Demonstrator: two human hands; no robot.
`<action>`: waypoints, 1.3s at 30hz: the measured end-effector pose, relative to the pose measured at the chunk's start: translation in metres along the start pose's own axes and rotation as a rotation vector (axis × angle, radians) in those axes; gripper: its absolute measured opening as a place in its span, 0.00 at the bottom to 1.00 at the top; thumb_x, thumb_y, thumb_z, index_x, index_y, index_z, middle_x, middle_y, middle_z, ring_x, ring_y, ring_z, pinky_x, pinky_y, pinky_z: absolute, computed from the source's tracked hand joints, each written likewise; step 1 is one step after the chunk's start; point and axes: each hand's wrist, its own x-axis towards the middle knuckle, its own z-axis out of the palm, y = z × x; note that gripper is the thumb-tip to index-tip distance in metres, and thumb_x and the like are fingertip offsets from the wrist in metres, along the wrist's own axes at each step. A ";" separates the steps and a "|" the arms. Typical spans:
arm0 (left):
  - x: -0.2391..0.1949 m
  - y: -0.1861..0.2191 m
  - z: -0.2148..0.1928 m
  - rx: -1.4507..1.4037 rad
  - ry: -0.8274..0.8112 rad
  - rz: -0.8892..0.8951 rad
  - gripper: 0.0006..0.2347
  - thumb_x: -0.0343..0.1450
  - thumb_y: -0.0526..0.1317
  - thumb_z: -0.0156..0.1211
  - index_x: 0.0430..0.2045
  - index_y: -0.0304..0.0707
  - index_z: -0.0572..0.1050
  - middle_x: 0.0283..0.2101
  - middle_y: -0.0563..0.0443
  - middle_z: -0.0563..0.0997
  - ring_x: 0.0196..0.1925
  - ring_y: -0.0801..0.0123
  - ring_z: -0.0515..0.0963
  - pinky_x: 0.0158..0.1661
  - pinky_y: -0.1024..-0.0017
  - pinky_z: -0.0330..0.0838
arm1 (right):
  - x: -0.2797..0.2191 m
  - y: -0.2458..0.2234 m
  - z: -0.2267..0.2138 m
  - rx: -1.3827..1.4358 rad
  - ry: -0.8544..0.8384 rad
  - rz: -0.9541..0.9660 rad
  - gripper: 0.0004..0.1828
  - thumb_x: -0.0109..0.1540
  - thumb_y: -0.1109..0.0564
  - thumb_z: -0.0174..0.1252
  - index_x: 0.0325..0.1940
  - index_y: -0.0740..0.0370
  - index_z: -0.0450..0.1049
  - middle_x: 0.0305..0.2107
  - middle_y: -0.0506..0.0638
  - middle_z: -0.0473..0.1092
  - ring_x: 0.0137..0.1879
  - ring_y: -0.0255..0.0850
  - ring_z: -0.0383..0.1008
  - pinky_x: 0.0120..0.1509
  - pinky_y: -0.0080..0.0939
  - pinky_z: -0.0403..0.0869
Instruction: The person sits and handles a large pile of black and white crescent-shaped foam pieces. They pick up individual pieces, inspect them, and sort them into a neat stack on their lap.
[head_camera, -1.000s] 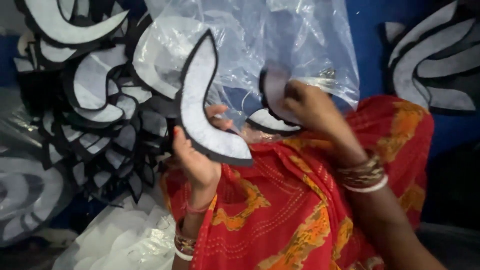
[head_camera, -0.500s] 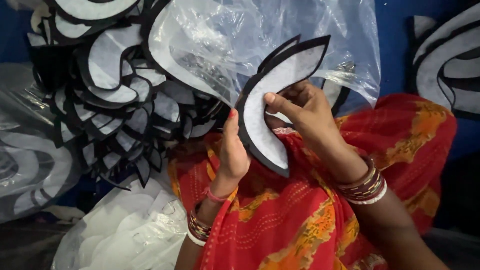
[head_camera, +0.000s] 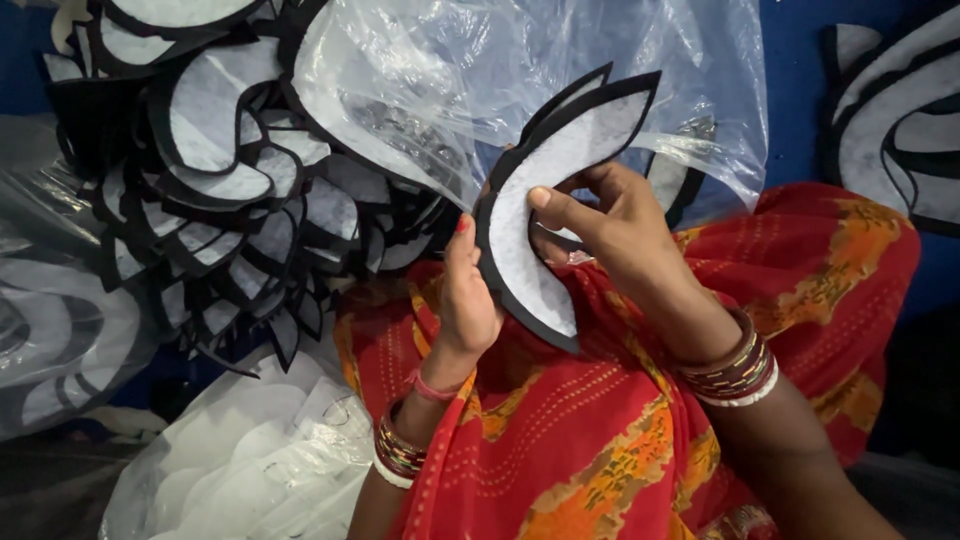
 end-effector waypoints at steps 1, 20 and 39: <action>0.000 0.002 0.002 -0.033 -0.038 0.017 0.25 0.83 0.48 0.31 0.69 0.24 0.60 0.72 0.45 0.65 0.72 0.67 0.64 0.71 0.68 0.54 | 0.001 0.002 0.000 0.001 -0.002 -0.011 0.09 0.66 0.59 0.61 0.41 0.71 0.74 0.25 0.49 0.71 0.25 0.34 0.69 0.30 0.35 0.67; -0.003 0.068 0.038 -0.223 -0.357 -0.213 0.30 0.83 0.60 0.34 0.44 0.23 0.71 0.36 0.46 0.74 0.32 0.69 0.69 0.42 0.67 0.67 | 0.020 0.037 -0.019 0.043 0.164 -0.206 0.24 0.65 0.56 0.66 0.60 0.66 0.65 0.40 0.47 0.74 0.42 0.32 0.74 0.45 0.33 0.75; 0.007 0.030 -0.034 -0.743 -0.520 -0.523 0.22 0.83 0.54 0.36 0.56 0.32 0.69 0.30 0.48 0.71 0.18 0.75 0.63 0.26 0.72 0.66 | 0.030 0.034 -0.049 0.226 0.057 -0.235 0.09 0.62 0.58 0.69 0.41 0.63 0.77 0.29 0.44 0.73 0.35 0.31 0.73 0.40 0.34 0.75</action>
